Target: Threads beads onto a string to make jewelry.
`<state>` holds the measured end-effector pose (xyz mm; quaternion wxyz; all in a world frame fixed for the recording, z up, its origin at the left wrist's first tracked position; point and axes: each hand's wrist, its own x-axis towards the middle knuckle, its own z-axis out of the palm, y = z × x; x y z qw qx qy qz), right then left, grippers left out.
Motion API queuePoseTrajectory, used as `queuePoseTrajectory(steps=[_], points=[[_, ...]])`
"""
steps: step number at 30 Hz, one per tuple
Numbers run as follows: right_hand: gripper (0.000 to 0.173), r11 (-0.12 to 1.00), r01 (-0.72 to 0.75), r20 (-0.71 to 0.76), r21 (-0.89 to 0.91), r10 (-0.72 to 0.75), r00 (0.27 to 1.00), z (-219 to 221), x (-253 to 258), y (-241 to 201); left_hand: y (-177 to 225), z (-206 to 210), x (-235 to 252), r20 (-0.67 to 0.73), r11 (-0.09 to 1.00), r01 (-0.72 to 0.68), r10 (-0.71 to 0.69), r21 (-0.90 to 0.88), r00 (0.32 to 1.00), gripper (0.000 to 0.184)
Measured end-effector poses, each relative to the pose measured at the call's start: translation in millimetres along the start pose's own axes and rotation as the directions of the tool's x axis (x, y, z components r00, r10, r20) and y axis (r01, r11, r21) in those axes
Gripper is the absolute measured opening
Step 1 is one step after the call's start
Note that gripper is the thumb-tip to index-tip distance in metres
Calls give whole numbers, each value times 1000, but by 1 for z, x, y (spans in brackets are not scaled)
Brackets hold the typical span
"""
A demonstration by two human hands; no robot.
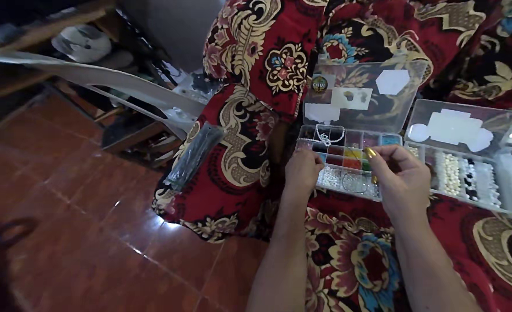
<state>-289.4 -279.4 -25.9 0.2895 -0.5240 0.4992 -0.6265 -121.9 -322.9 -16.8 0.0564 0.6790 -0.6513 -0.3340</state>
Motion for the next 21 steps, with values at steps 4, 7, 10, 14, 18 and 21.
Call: queuePoseTrajectory(steps=[4, 7, 10, 14, 18, 21], points=[[8, 1000, 2, 3, 1, -2, 1000, 0, -1, -1, 4, 10, 7, 146, 995, -47, 34, 90, 989, 19], [7, 1000, 6, 11, 11, -7, 1000, 1, -1, 0, 9, 14, 8, 184, 989, -68, 43, 133, 982, 20], [7, 1000, 6, 18, 14, -7, 1000, 1, -2, -1, 10, 20, 11, 190, 985, -75, 44, 158, 981, 21], [7, 1000, 8, 14, 25, -9, 1000, 2, -3, -2, 9, 28, 16, 180, 984, -94, 66, 150, 981, 21], [8, 999, 12, 8, 32, -12, 1000, 0, -3, -4, 12, 33, 17, 169, 975, -96, 63, 198, 984, 21], [8, 1000, -1, 4, 29, 1, 1000, -2, -2, -6, 15, 35, 18, 166, 967, -86, 47, 241, 985, 21]])
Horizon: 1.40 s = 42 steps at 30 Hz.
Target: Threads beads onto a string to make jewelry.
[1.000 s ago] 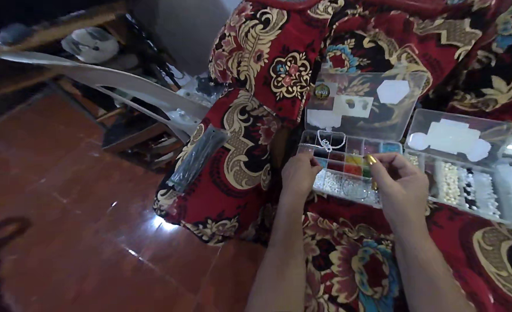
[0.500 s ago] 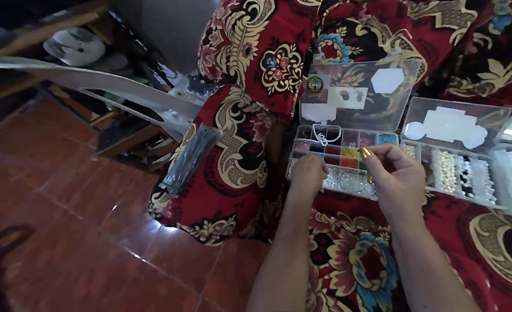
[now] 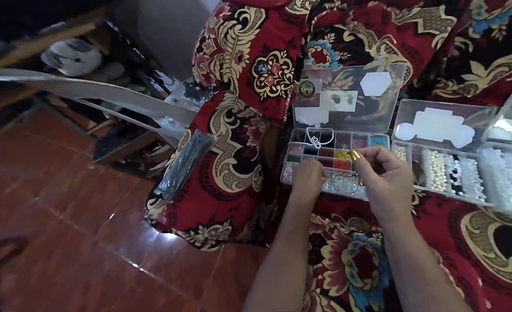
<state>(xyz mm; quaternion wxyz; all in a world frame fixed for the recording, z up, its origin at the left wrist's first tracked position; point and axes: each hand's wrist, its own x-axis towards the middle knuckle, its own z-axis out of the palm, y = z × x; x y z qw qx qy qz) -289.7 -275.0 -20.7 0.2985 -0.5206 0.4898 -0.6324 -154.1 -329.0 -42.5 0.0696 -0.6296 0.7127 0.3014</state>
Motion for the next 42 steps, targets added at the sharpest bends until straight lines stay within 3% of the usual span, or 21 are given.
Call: queuePoseTrajectory(steps=[7, 11, 13, 16, 18, 21, 26, 32, 42], points=[[10, 1000, 2, 0, -26, -2, 1000, -3, 3, -1, 0, 0, 0, -22, 1000, -3, 4, 17, 1000, 25], [12, 998, -11, 61, -63, 14, 998, -5, 5, 1, 0, -13, -13, -239, 945, -77, -1, -319, 971, 24], [12, 997, -20, 83, -71, 26, 996, -3, 5, 1, -1, -13, -17, -382, 795, -237, 7, -558, 924, 20], [12, 996, -25, 100, -85, 34, 994, -1, 3, 0, 0, -13, -20, -396, 312, -390, 46, -866, 917, 15], [12, 996, -11, 101, -86, 20, 995, 1, 2, 0, 1, -16, -24, -319, 29, -322, 79, -946, 945, 15], [12, 997, 19, 102, -74, -12, 995, 3, 1, 0, -2, -17, -27, -217, -179, -186, 168, -966, 962, 19], [12, 997, 49, 111, -65, -41, 993, 8, -3, -1, -8, -12, -27, -166, -275, -79, 308, -958, 937, 23], [11, 997, 72, 119, -26, -69, 991, 12, -5, 2, -9, -9, -24, -143, -325, -25, 345, -945, 928, 23], [11, 996, 78, 99, -33, -75, 992, 11, -5, 3, -10, -6, -22, -197, -330, -75, 355, -941, 914, 24]])
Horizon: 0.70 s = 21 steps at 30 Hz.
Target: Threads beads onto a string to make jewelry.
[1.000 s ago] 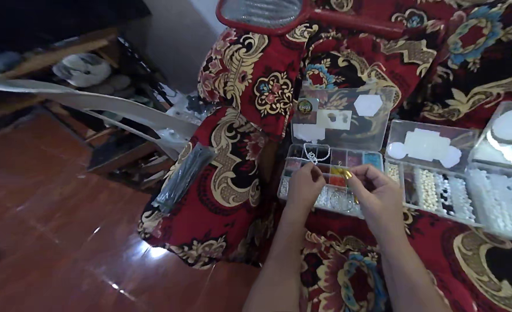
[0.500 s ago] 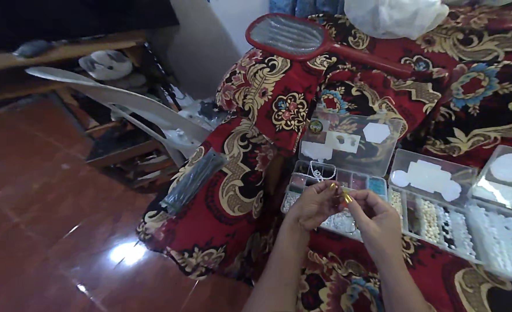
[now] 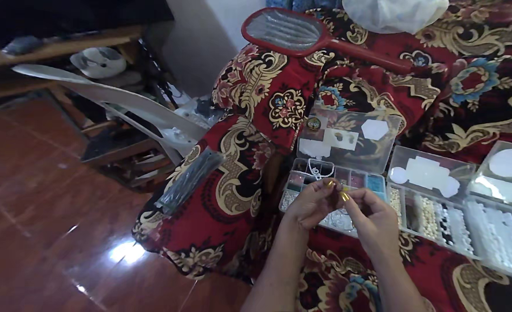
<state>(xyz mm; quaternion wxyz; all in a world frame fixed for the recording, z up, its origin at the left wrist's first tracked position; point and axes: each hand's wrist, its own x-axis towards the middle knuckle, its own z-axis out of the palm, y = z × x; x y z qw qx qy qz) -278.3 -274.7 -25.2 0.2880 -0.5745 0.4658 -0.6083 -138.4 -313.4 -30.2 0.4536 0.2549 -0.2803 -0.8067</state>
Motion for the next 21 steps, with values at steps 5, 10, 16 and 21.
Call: queuePoseTrajectory(steps=[5, 10, 16, 21], points=[[10, 1000, 6, -9, 15, -6, 1000, 0, 1, -1, 1, 1, 0, -68, 1000, -2, 1, -20, 998, 23], [10, 1000, 6, -7, 3, -6, 1000, 0, 0, -1, 2, -1, -1, -56, 1000, -3, 1, -31, 998, 26], [11, 1000, -1, 2, -1, 1, 1000, 2, 0, -1, 1, -1, -2, -53, 1000, -9, 7, -24, 999, 24], [10, 1000, -4, 0, -9, 4, 1000, 3, -1, -1, 1, -4, 0, -25, 1000, 4, -4, -20, 1000, 23]])
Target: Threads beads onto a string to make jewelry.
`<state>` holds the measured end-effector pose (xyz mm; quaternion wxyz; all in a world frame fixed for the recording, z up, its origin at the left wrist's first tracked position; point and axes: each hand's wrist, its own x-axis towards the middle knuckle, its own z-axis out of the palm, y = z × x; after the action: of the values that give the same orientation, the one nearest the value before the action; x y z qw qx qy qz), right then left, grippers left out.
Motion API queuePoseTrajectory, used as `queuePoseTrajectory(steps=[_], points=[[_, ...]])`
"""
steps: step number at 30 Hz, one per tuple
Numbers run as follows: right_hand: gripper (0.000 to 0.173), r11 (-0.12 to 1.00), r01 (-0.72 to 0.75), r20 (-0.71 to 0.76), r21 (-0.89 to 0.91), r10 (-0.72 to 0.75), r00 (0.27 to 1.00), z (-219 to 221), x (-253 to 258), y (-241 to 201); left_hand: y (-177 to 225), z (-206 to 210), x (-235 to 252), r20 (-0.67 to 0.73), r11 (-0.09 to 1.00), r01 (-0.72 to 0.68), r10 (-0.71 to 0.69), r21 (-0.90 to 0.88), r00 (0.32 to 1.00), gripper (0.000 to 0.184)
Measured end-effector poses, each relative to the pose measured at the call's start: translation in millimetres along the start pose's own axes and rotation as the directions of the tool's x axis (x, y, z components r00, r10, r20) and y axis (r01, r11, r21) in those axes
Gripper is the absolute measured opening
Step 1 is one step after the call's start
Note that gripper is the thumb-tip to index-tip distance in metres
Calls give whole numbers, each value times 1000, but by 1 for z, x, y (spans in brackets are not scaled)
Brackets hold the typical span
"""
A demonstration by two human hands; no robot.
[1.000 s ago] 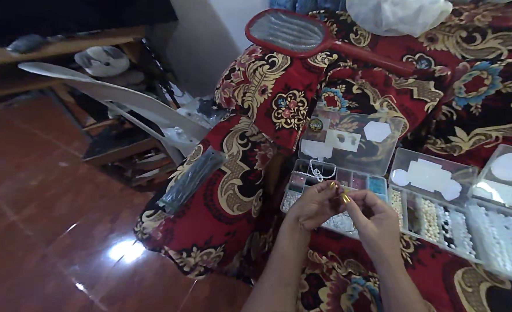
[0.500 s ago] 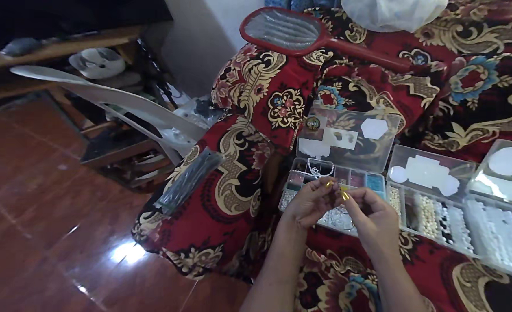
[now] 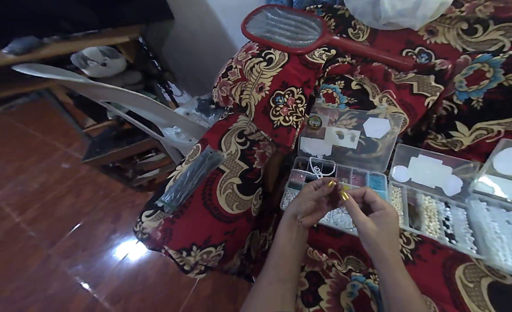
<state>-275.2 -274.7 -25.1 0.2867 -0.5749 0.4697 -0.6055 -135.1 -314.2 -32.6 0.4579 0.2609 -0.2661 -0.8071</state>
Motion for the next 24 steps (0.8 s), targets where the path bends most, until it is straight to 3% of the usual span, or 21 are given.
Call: queuePoseTrajectory(steps=[14, 24], points=[[10, 992, -122, 50, 13, 121, 991, -1, 0, -3, 1, -12, 3, 117, 993, -30, 17, 114, 993, 21], [8, 974, -217, 71, 68, 213, 975, -2, 0, -4, 5, -9, 0, 74, 979, -77, 64, 187, 995, 24]])
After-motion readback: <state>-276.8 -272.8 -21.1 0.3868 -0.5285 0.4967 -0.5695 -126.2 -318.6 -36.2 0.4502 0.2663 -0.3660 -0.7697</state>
